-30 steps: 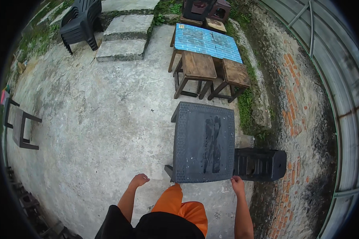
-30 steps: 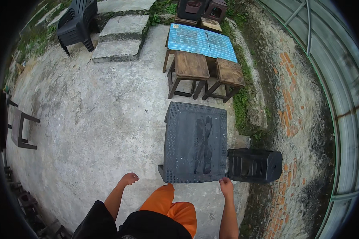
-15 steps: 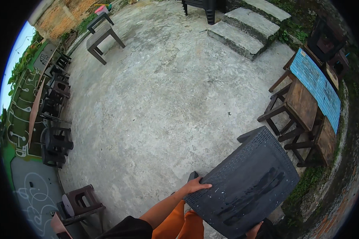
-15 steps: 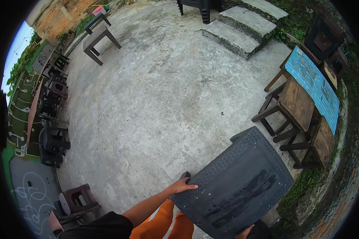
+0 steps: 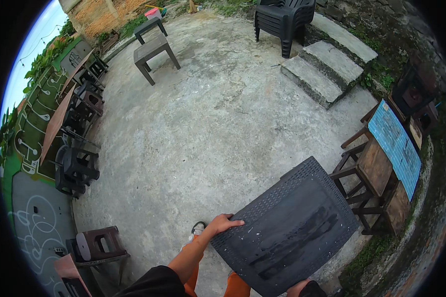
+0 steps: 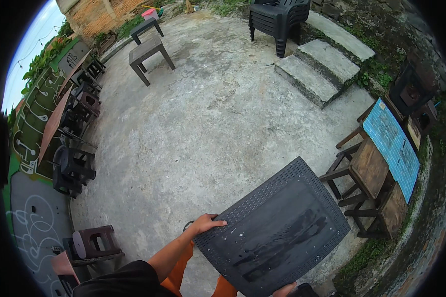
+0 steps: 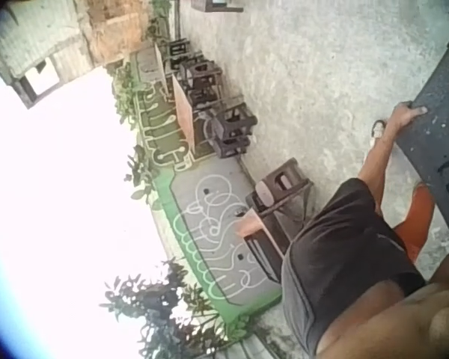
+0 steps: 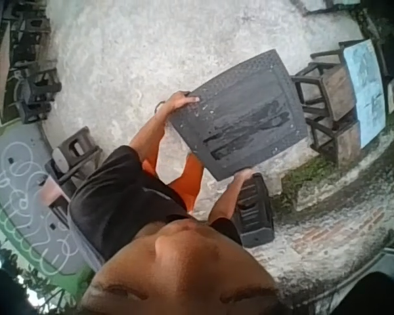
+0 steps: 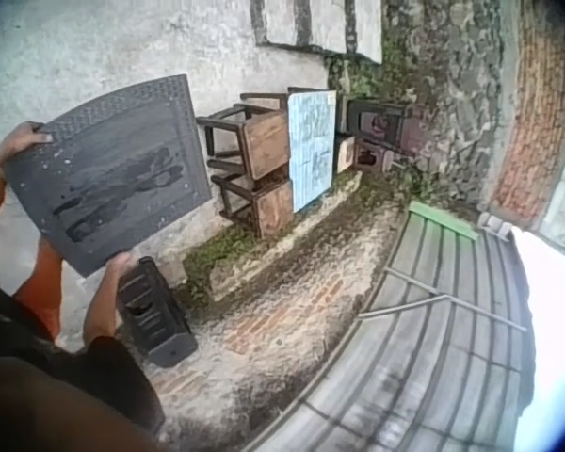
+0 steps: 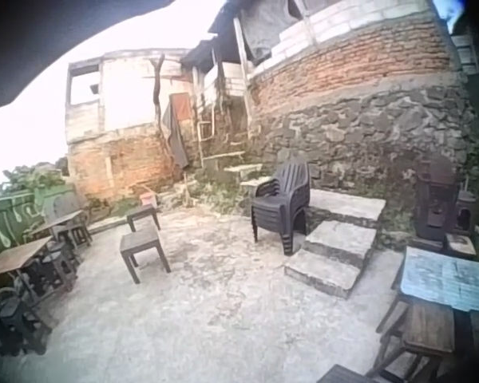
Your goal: Assembling a plastic table by attaching legs to the table top in an outdoor seating area.
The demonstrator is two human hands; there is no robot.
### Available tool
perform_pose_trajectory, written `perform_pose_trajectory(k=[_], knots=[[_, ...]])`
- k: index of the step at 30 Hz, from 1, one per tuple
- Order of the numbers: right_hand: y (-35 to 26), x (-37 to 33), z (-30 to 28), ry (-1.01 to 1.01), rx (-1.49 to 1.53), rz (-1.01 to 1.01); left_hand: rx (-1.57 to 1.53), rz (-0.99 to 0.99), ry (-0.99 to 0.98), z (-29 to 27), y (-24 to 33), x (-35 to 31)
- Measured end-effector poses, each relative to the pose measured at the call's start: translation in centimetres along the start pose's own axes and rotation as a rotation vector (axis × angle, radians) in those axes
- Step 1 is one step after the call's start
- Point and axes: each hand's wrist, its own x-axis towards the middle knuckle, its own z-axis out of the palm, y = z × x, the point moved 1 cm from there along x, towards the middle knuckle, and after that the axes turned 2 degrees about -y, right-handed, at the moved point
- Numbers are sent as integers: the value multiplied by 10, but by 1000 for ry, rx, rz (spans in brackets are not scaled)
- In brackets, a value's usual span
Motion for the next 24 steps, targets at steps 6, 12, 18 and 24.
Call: perform_pose_trajectory(k=[6,12,18,24], knots=[[80,-14,234,58,-89,95,7,46,110,-241,5,0],[238,-24,488,-14,-75,119,-47,-8,148,-521,-39,56],[375,-18,702,-43,-32,182,-13,-6,196,-750,-89,141],[490,-7,832,-36,-7,200,109,-64,160,-905,-107,218]])
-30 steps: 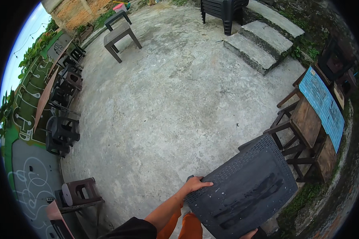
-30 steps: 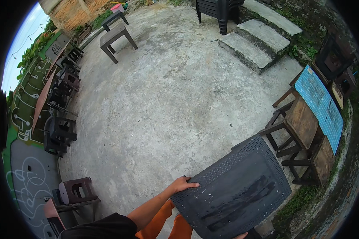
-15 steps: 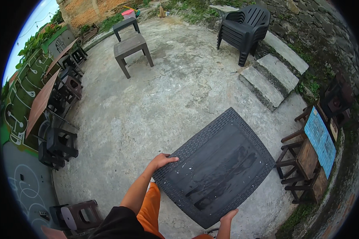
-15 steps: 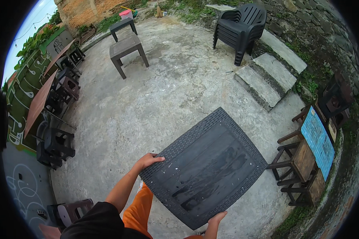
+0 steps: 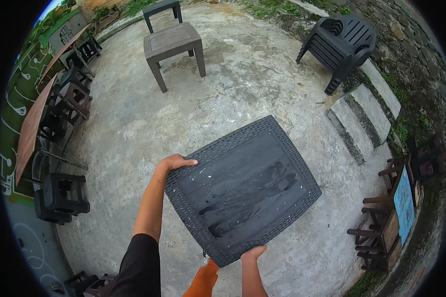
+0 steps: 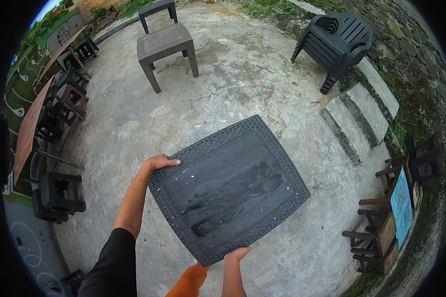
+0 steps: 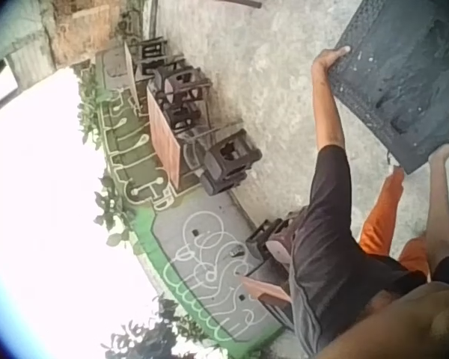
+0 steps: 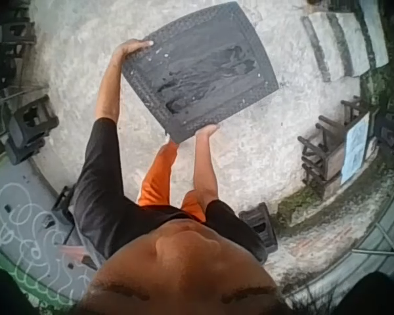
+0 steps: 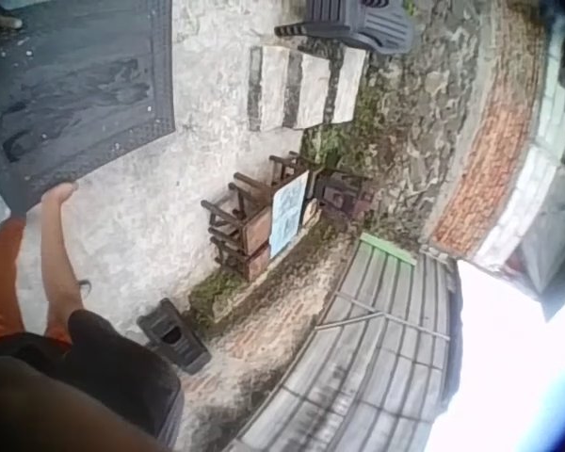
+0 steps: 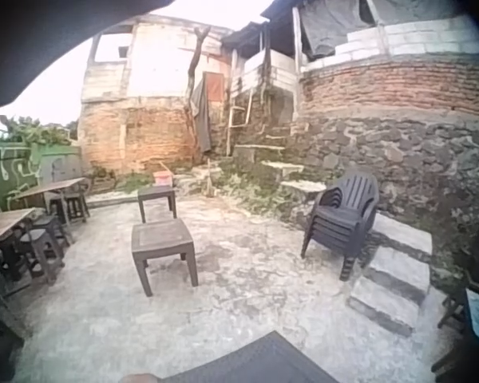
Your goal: Assembling a plastic table by attaching legs to the table top in an outdoor seating area.
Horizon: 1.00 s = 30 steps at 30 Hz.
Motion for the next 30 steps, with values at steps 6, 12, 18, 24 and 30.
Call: perform_pose_trajectory(k=[6,12,18,24,30], knots=[[64,30,48,45,102,28,73,-25,36,-59,-23,62],[101,23,42,62,34,33,178,-60,-58,-63,-69,72],[103,1,9,-94,75,68,60,55,-16,-25,-110,57],[83,-7,-6,-71,207,-47,-9,149,0,6,-91,58],[77,6,-20,-122,84,-31,-22,139,-49,13,-70,58]])
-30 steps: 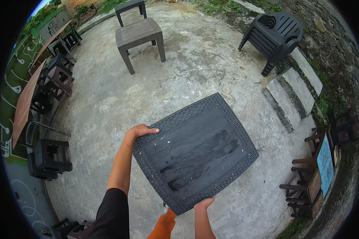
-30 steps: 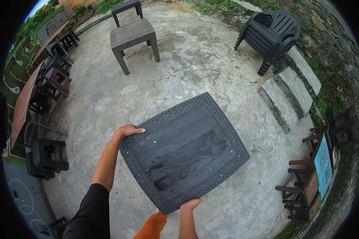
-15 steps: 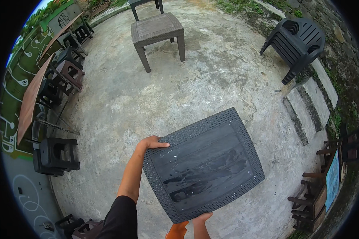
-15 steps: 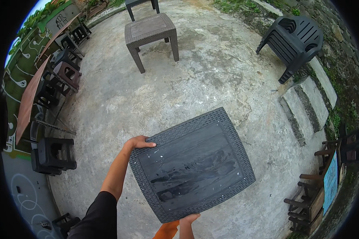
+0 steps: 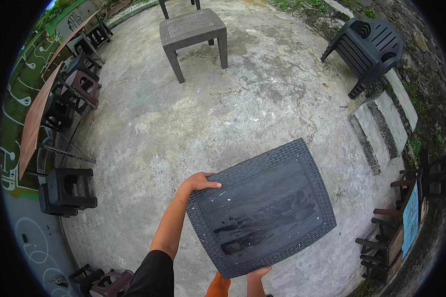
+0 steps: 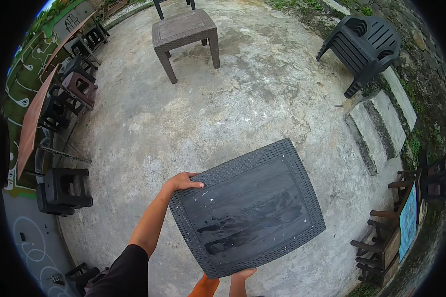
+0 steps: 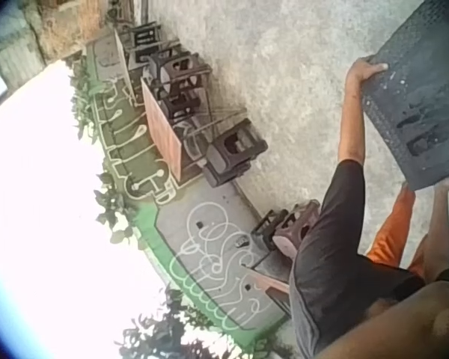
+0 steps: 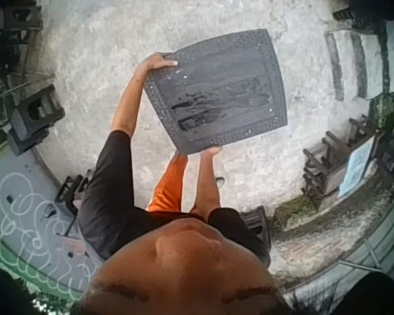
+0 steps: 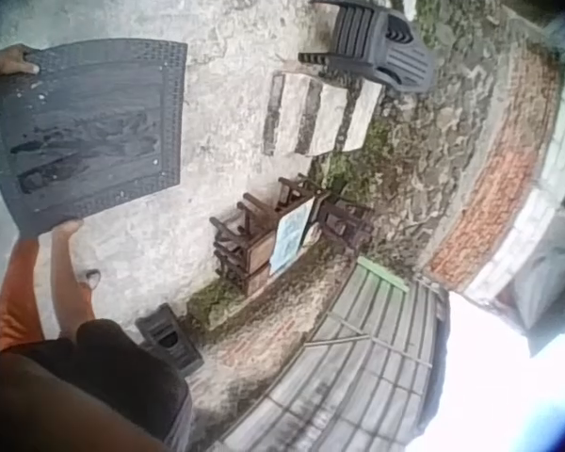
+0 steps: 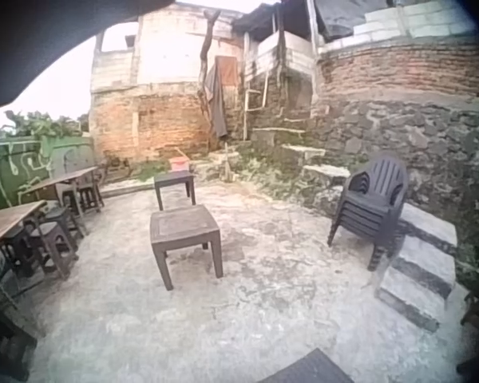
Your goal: Assembling a plastic table by attaching legs to the table top in an outdoor seating area.
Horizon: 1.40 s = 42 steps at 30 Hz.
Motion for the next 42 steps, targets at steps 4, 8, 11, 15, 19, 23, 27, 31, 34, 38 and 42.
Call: perform_pose_trajectory(k=[4,8,11,15,19,23,27,31,34,38,42], knots=[[5,-2,-13,32,-56,-3,73,-19,24,7,-4,-4],[23,-8,-5,44,19,-18,74,3,82,6,-29,-5],[21,14,-15,59,40,-62,82,23,96,5,-11,1],[12,-1,-25,230,-221,-6,242,-72,301,16,2,-23],[-24,-44,-29,420,-529,327,383,-51,790,68,-5,-71],[-99,-88,-82,165,-952,374,168,145,890,173,23,-166],[-171,-106,-131,74,-1398,353,59,-56,620,311,-58,-310],[-232,-89,-159,-275,-1915,133,-136,-389,538,404,-146,-438],[-242,-82,-137,-550,-1860,246,-208,-581,617,454,-165,-537],[-210,-109,-69,-836,-1983,373,-446,-750,935,513,-166,-646],[-133,-163,-32,-1096,-2207,449,-652,-877,1207,614,-156,-705]])
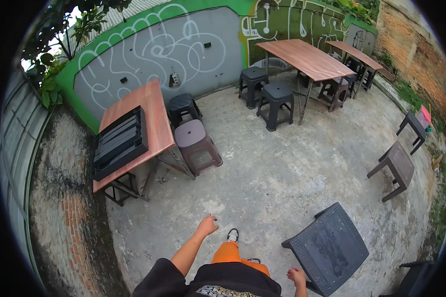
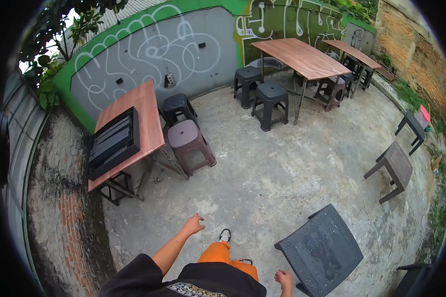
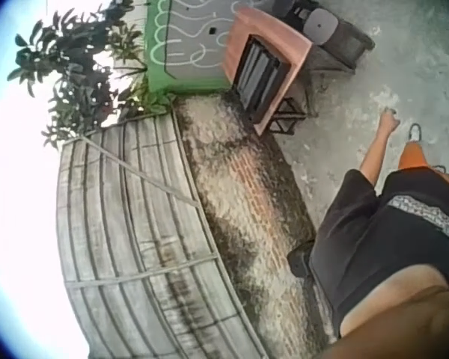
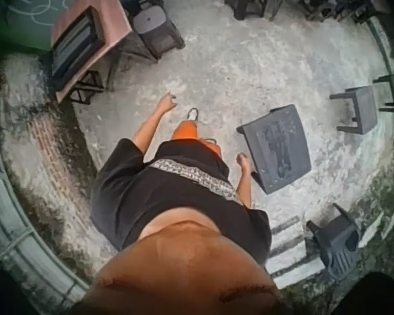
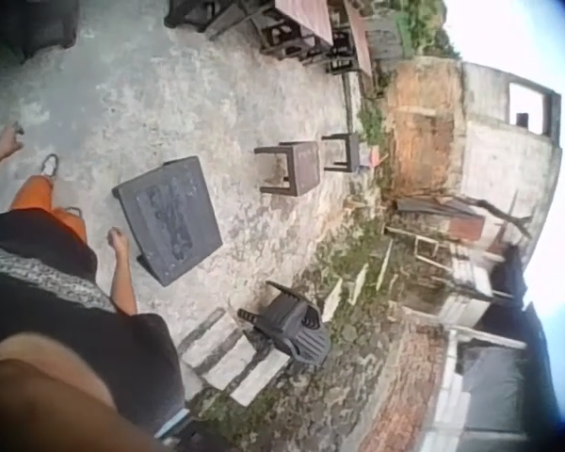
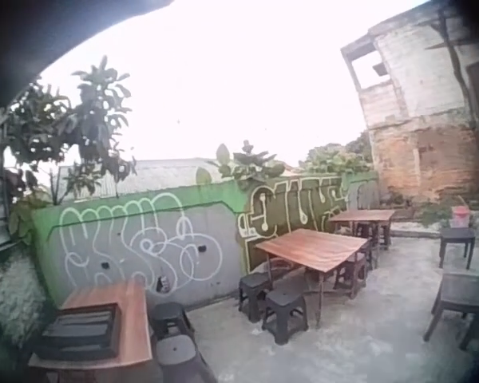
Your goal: Assembling a plastic table by attaching legs to the table top in an outdoor seating area.
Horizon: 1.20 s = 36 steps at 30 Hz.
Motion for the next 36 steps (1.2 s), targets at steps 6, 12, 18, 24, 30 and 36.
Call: perform_pose_trajectory(k=[6,12,18,24,30,36], knots=[[-166,-45,146,-331,-507,-83,-196,-341,-106,24,-142,-133],[-236,-83,342,-822,-573,-246,-457,-762,-458,44,-280,-258],[-230,-71,519,-897,-933,-325,-657,-898,-141,-15,-383,-252],[-299,-91,683,-972,-1013,-385,-779,-644,430,-161,-403,-159],[-407,-102,878,-1113,-828,-817,-1016,-475,743,-267,-440,-69],[-475,-97,1070,-1001,-1027,-1302,-1148,-456,1079,-387,-511,-11]])
